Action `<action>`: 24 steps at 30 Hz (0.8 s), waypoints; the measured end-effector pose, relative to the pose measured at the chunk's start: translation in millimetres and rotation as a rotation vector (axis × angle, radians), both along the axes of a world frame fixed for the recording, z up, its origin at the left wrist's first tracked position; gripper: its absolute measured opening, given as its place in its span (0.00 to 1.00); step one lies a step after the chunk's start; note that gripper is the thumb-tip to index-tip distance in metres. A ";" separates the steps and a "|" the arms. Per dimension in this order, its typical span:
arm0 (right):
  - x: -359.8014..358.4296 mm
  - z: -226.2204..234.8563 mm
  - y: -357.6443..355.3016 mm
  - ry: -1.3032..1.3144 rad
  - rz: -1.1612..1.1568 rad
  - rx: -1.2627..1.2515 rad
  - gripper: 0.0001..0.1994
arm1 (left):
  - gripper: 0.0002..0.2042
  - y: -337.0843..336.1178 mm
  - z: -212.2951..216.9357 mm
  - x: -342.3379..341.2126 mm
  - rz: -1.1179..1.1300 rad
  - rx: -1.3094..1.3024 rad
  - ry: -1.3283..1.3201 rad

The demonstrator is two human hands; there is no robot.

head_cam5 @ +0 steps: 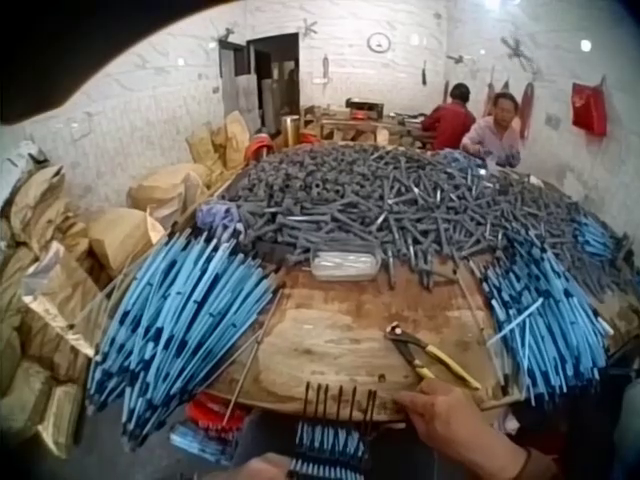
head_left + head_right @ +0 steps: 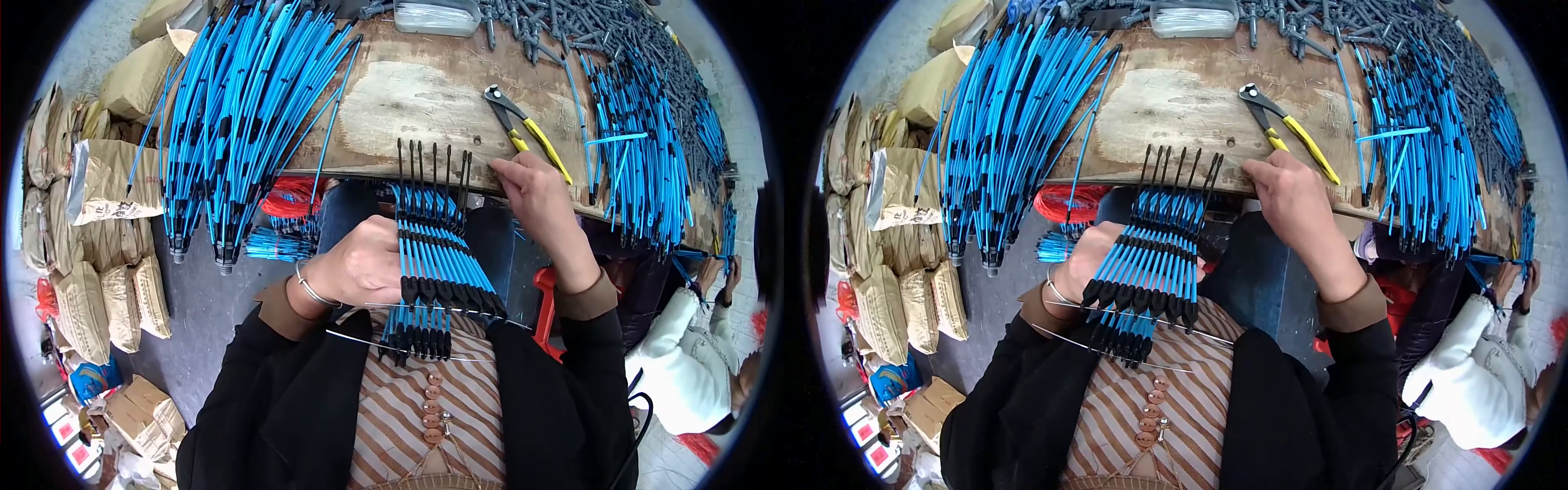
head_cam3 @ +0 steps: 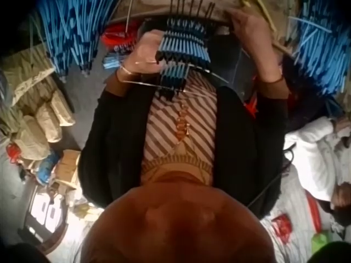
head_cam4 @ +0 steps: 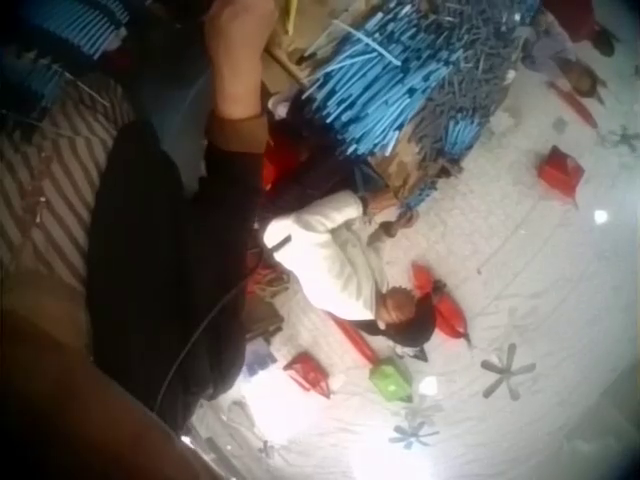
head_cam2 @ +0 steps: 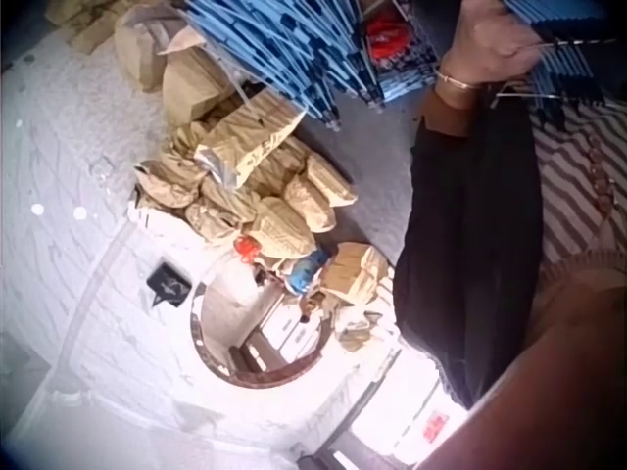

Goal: Assembling blue wires into circular plastic hubs using pliers on a production workbench.

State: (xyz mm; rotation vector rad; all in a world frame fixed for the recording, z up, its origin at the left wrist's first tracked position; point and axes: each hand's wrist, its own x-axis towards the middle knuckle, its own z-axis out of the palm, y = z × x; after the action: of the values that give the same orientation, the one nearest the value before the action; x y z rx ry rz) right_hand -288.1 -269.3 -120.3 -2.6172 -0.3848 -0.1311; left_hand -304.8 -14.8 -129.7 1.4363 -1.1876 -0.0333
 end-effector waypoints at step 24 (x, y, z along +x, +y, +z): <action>36.3 -3.0 15.8 -0.084 0.226 -0.051 0.07 | 0.07 10.8 -8.3 -1.1 0.009 0.085 -0.045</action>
State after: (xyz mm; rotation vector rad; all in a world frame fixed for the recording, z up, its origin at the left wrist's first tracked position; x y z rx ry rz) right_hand -251.8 -253.5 -123.3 -2.6020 -0.7174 -0.1567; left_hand -305.9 -4.0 -138.0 1.5236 -1.2295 -0.0458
